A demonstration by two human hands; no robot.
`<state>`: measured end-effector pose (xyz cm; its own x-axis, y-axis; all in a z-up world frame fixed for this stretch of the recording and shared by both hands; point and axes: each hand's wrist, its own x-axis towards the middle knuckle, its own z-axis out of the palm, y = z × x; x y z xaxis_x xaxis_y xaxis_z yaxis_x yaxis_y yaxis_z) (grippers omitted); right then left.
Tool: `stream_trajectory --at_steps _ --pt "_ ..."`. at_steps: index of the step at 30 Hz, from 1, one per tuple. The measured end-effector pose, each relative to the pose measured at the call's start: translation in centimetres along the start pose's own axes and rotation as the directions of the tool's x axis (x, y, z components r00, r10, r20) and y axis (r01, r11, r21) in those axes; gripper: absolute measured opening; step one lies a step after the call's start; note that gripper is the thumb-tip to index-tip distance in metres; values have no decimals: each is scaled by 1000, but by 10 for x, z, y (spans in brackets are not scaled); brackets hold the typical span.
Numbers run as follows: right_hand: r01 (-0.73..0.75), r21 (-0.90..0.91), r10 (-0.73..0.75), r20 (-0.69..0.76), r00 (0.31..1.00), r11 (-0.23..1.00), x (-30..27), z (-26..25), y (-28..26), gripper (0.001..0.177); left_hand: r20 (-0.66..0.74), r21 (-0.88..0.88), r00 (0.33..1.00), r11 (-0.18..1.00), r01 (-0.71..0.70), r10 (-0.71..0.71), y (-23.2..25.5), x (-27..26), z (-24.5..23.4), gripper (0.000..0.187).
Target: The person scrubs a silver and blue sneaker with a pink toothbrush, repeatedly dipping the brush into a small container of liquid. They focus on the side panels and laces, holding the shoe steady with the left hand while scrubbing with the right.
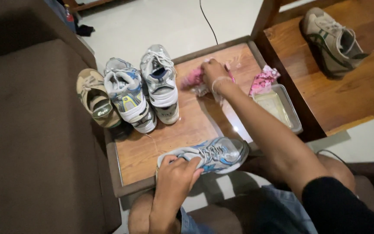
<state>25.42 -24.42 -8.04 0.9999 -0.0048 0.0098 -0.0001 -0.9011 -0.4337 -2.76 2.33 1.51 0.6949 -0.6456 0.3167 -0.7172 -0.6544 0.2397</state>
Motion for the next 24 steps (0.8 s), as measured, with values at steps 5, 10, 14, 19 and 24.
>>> stream_trajectory --at_steps 5,10,14,19,24 --pt "-116 -132 145 237 961 984 -44 -51 -22 41 -43 18 998 999 43 -42 -4 7 -2 26" --pt "-479 -331 542 132 830 813 -50 -38 23 57 -102 34 987 991 126 -122 -7 14 11 18" --pt "-402 -228 427 69 902 887 -36 13 76 34 -211 129 966 975 179 -150 -16 19 43 20" --pt "-329 123 345 -140 928 936 -92 -52 25 37 -218 63 951 970 236 -218 -23 28 68 24" --pt "-77 553 187 -145 972 829 -177 -83 17 18 -126 71 944 946 317 -306 -24 29 82 37"
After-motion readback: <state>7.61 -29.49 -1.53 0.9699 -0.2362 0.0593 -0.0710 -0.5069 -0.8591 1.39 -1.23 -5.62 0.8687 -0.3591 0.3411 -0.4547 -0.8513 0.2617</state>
